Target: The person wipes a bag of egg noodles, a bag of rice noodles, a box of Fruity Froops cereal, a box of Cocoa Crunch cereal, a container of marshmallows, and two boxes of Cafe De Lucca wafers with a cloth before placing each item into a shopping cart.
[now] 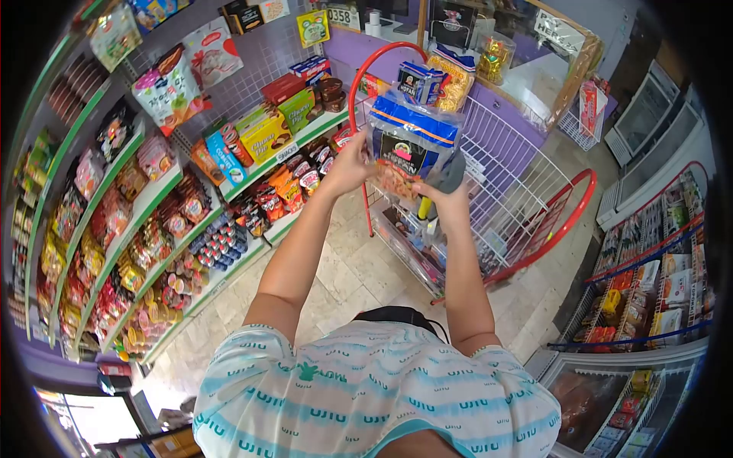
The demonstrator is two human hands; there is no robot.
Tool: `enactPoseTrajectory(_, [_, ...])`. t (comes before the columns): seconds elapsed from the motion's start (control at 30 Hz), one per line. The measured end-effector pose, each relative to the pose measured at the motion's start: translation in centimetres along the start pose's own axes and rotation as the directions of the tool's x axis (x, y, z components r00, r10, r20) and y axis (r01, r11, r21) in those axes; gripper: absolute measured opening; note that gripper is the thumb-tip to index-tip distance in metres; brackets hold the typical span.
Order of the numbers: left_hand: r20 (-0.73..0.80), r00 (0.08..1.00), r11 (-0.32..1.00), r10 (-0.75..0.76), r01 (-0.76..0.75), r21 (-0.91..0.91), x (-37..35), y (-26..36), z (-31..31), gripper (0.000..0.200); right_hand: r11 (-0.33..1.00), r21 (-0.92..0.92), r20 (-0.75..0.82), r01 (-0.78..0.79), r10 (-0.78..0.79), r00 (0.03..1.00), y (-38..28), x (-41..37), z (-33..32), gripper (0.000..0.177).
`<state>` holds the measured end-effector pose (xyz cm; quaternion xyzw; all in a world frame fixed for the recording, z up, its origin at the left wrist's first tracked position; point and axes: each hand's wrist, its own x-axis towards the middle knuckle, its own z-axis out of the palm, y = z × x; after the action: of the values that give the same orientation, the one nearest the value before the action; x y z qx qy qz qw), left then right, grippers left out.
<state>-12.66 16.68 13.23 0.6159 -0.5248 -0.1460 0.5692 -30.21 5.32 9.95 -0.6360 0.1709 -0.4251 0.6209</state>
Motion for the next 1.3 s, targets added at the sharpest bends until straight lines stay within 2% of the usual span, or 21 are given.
enactPoseTrajectory(0.1, [0.022, 1.000, 0.994, -0.012, 0.009, 0.113, 5.7, -3.8, -1.7, 0.072, 0.983, -0.117, -0.076, -0.138, 0.130, 0.989, 3.2, 5.2, 1.5, 0.047])
enactPoseTrajectory(0.13, [0.007, 0.999, 0.998, 0.051, -0.050, -0.048, 7.5, -5.2, -1.6, 0.070, 0.997, -0.069, -0.138, -0.034, 0.025, 0.990, 4.7, 7.0, 2.3, 0.043])
enactPoseTrajectory(0.17, [0.012, 0.998, 0.997, 0.054, -0.053, -0.050, 9.2, -6.5, -1.9, 0.070, 0.997, -0.070, -0.143, -0.032, 0.022, 0.989, 6.7, 9.2, 2.8, 0.043])
enactPoseTrajectory(0.23, [-0.019, 0.996, 0.966, 0.083, -0.076, 0.248, 12.3, -9.8, -2.1, 0.064, 0.996, -0.082, -0.193, 0.046, -0.062, 0.979, 9.5, 12.7, 3.5, 0.061])
enactPoseTrajectory(0.27, [-0.018, 0.985, 0.953, 0.173, -0.163, 0.257, 13.9, -12.3, -2.2, 0.068, 0.993, -0.108, -0.205, 0.039, -0.061, 0.977, 10.2, 13.8, 3.9, 0.064])
enactPoseTrajectory(0.37, [-0.056, 0.988, 0.964, 0.145, -0.128, 0.233, 16.3, -15.3, -2.0, 0.073, 0.995, -0.097, -0.253, 0.020, -0.044, 0.967, 15.1, 17.4, 4.9, 0.068])
enactPoseTrajectory(0.5, [0.017, 0.998, 0.982, 0.065, -0.066, 0.176, 18.9, -21.4, -2.6, 0.073, 0.973, -0.222, -0.282, -0.066, 0.001, 0.960, 16.6, 19.2, 6.6, 0.061])
enactPoseTrajectory(0.53, [0.062, 0.997, 0.975, -0.049, 0.034, 0.219, 18.5, -18.5, -2.9, 0.078, 0.964, -0.206, -0.239, -0.167, 0.116, 0.964, 17.4, 19.7, 6.6, 0.063])
enactPoseTrajectory(0.57, [0.069, 0.996, 0.976, -0.053, 0.037, 0.217, 18.8, -19.3, -3.1, 0.078, 0.963, -0.206, -0.244, -0.173, 0.121, 0.962, 18.4, 19.9, 6.8, 0.063])
enactPoseTrajectory(0.63, [0.145, 0.979, 0.887, -0.145, 0.064, 0.457, 19.2, -21.1, -3.5, 0.078, 0.976, -0.089, -0.234, -0.197, 0.171, 0.957, 19.0, 19.6, 7.3, 0.058])
enactPoseTrajectory(0.67, [0.152, 0.988, 0.877, -0.040, -0.039, 0.479, 19.0, -21.9, -3.6, 0.076, 0.955, -0.125, -0.231, -0.268, 0.235, 0.944, 19.2, 19.3, 7.0, 0.052])
enactPoseTrajectory(0.7, [0.166, 0.985, 0.882, -0.044, -0.040, 0.469, 18.6, -21.4, -3.3, 0.076, 0.952, -0.129, -0.246, -0.279, 0.242, 0.939, 19.7, 19.3, 6.8, 0.052])
enactPoseTrajectory(0.77, [0.106, 0.925, 0.814, -0.366, 0.262, 0.519, 18.4, -19.2, -3.4, 0.073, 0.932, -0.247, -0.231, -0.264, 0.208, 0.950, 20.9, 19.8, 6.6, 0.047])
enactPoseTrajectory(0.8, [0.100, 0.931, 0.816, -0.352, 0.253, 0.519, 18.1, -19.5, -3.3, 0.071, 0.928, -0.281, -0.222, -0.245, 0.185, 0.957, 20.6, 19.9, 6.7, 0.063])
enactPoseTrajectory(0.83, [0.124, 0.928, 0.822, -0.351, 0.242, 0.516, 17.8, -19.9, -3.3, 0.071, 0.925, -0.281, -0.245, -0.256, 0.189, 0.951, 20.3, 19.5, 6.8, 0.063])
enactPoseTrajectory(0.9, [0.067, 0.954, 0.796, -0.293, 0.204, 0.570, 17.6, -20.2, -3.2, 0.070, 0.959, -0.120, -0.183, -0.255, 0.231, 0.956, 18.3, 19.0, 6.9, 0.056])
enactPoseTrajectory(1.03, [0.102, 0.895, 0.756, -0.435, 0.301, 0.581, 17.0, -17.4, -3.3, 0.067, 0.927, -0.077, -0.207, -0.368, 0.346, 0.915, 16.8, 18.7, 7.4, 0.040])
enactPoseTrajectory(1.1, [0.162, 0.904, 0.781, -0.396, 0.239, 0.577, 15.5, -17.8, -3.3, 0.065, 0.925, -0.029, -0.247, -0.380, 0.362, 0.899, 16.4, 18.5, 7.7, 0.032])
enactPoseTrajectory(1.17, [0.137, 0.986, 0.895, -0.099, 0.027, 0.445, 14.0, -18.1, -3.4, 0.070, 0.922, -0.186, -0.288, -0.340, 0.280, 0.916, 17.2, 18.4, 7.4, 0.033])
enactPoseTrajectory(1.23, [0.201, 0.978, 0.916, -0.046, -0.039, 0.400, 13.0, -17.6, -3.8, 0.074, 0.940, -0.081, -0.339, -0.332, 0.287, 0.896, 16.4, 17.0, 7.8, 0.032])
enactPoseTrajectory(1.3, [0.217, 0.971, 0.824, 0.104, -0.206, 0.528, 12.1, -15.2, -4.1, 0.070, 0.973, 0.120, -0.509, -0.196, 0.230, 0.829, 16.2, 14.8, 7.7, 0.028])
